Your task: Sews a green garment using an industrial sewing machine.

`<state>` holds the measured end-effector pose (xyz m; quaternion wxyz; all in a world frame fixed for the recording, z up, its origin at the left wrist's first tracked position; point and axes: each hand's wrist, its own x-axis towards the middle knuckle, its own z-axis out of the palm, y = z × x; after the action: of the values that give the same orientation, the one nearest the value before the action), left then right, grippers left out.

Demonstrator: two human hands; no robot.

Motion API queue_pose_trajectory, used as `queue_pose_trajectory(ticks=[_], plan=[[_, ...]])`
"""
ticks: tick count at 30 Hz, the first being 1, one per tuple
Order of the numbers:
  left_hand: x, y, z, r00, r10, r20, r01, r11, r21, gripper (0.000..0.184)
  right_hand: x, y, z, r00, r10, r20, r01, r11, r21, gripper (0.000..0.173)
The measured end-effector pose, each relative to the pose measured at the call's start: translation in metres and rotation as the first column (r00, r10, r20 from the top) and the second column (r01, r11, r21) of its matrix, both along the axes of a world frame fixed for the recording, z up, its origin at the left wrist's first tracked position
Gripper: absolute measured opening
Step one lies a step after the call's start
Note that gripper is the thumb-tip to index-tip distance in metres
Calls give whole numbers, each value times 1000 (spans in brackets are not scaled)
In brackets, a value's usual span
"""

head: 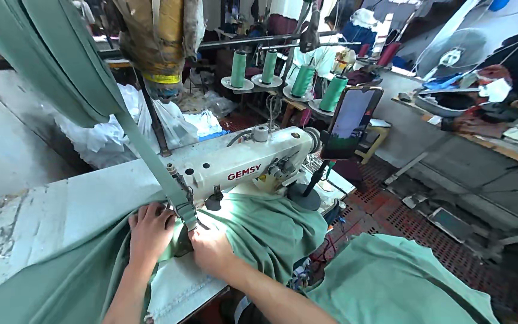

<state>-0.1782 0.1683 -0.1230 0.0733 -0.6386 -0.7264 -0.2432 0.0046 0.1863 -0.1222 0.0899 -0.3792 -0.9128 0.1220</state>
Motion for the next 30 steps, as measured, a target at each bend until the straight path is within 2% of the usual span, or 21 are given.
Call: queue_pose_trajectory(ticks=[2, 5, 9, 11, 13, 16, 19, 21, 23, 25, 27, 29, 30], plan=[[20, -16, 4, 988, 45, 148, -63, 990, 123, 18, 6, 2, -2, 999, 29, -22, -30, 999, -30, 25], [29, -35, -18, 915, -42, 402, -36, 982, 185, 22, 12, 9, -11, 989, 98, -109, -95, 995, 30, 24], [2, -27, -27, 956, -75, 285, 52, 995, 85, 36, 28, 42, -10, 975, 173, -143, -168, 985, 50, 27], [-12, -14, -23, 968, -75, 239, 58, 995, 79, 44, 38, 68, 4, 997, 61, -42, -63, 996, -59, 35], [-17, 0, -19, 973, -64, 221, 43, 994, 98, 48, 43, 88, 25, 996, -74, 55, 83, 981, -174, 53], [-16, 20, -12, 981, 26, 193, -30, 999, 15, 44, 40, 93, 37, 997, -75, -8, 70, 959, -275, 56], [-10, 34, -3, 966, 121, 229, -113, 992, -48, 36, 31, 93, 25, 972, -80, -222, 8, 952, -306, 52], [-9, 40, 1, 957, 120, 265, -117, 993, -29, 31, 24, 93, 10, 899, -100, -426, -8, 970, -245, 49], [-12, 45, -2, 956, 96, 276, -106, 994, 21, 31, 10, 95, -5, 822, -125, -555, -25, 967, -255, 46], [-21, 54, -12, 962, 54, 267, -76, 994, 74, 43, -6, 97, -13, 870, -142, -472, -37, 937, -349, 45], [-36, 62, -27, 950, 18, 313, -52, 994, 100, 54, -19, 100, -21, 926, -82, -368, -47, 943, -329, 47], [-46, 67, -39, 884, 18, 467, -53, 997, 62, 53, -24, 104, -33, 930, -51, -363, -65, 951, -302, 50], [-48, 66, -44, 810, 27, 586, -65, 997, 44, 50, -22, 105, -37, 902, -75, -425, -67, 949, -309, 52]])
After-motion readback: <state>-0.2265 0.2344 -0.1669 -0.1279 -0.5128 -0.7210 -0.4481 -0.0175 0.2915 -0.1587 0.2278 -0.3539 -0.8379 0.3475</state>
